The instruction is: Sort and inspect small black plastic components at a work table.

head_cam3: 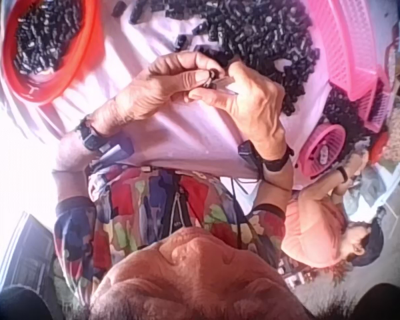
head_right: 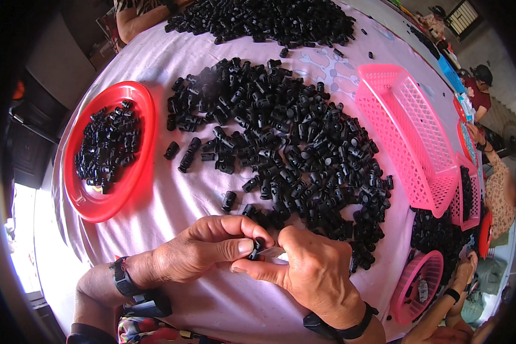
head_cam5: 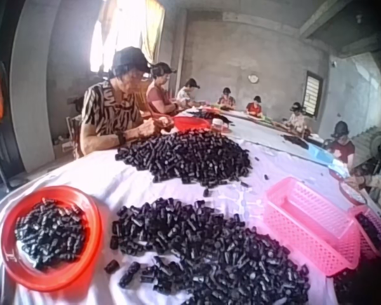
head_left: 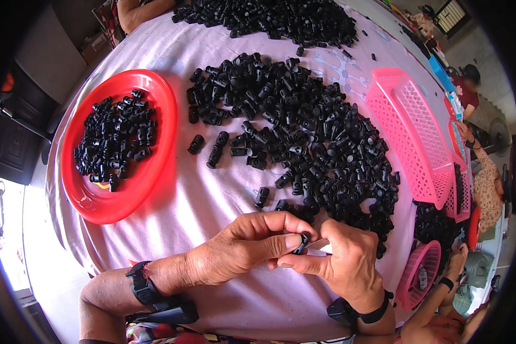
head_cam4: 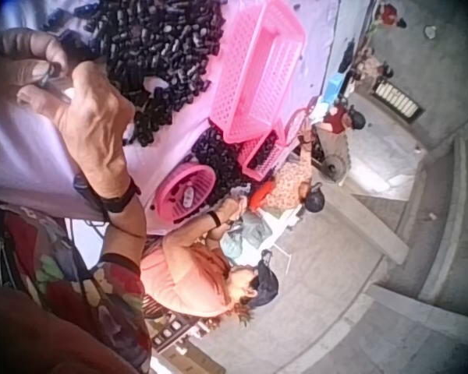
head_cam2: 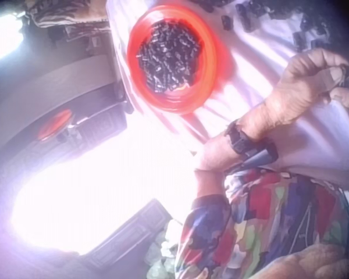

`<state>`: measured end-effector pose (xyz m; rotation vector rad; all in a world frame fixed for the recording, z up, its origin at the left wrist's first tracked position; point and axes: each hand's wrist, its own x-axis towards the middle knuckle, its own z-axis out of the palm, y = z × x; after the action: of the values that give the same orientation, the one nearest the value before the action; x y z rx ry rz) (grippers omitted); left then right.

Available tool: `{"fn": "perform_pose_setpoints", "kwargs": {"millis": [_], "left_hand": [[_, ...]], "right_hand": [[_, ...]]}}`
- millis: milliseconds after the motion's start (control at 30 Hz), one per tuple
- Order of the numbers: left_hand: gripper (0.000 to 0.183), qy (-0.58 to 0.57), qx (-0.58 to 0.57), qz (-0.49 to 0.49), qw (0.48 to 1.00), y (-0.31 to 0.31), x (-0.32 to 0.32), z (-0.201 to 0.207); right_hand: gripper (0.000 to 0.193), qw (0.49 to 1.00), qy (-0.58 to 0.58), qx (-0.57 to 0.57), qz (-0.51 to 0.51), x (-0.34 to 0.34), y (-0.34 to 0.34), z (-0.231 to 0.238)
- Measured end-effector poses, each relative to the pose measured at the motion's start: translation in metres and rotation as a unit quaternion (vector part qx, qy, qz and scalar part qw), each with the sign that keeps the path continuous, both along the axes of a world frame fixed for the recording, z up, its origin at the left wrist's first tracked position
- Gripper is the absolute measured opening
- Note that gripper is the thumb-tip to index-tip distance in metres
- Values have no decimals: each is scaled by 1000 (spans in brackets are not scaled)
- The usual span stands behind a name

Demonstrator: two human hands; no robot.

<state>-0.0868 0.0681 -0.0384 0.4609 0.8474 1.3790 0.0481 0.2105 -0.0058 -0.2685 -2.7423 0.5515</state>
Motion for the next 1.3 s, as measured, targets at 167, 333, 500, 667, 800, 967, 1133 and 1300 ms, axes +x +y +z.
{"fn": "perform_pose_setpoints", "kwargs": {"millis": [167, 333, 500, 667, 800, 967, 1133, 1300], "left_hand": [[27, -1, 2, 5, 1000, 0, 0, 1], [25, 12, 0, 0, 1000, 0, 0, 1], [24, 9, -1, 3, 1000, 0, 0, 2], [24, 5, -5, 0, 1000, 0, 0, 2], [24, 9, 0, 1, 1000, 0, 0, 0], [25, 16, 4, 2, 1000, 0, 0, -1], [25, -16, -5, 2, 1000, -1, 0, 0], [25, -18, -1, 2, 1000, 0, 1, -2]], "right_hand": [[61, 999, -35, -1, 3, 1, -1, 4], [59, 1000, -17, 2, 4, 1, 0, 0], [57, 1000, 0, 2, 7, -1, -1, 0], [60, 1000, -25, -7, 16, 0, 0, 2], [60, 999, -33, 1, 17, 0, 0, 4], [59, 999, -35, -8, 24, 0, 0, 1], [58, 999, -18, -32, 17, 1, -1, 0], [58, 1000, 8, -23, 3, 1, 0, -1]]}}
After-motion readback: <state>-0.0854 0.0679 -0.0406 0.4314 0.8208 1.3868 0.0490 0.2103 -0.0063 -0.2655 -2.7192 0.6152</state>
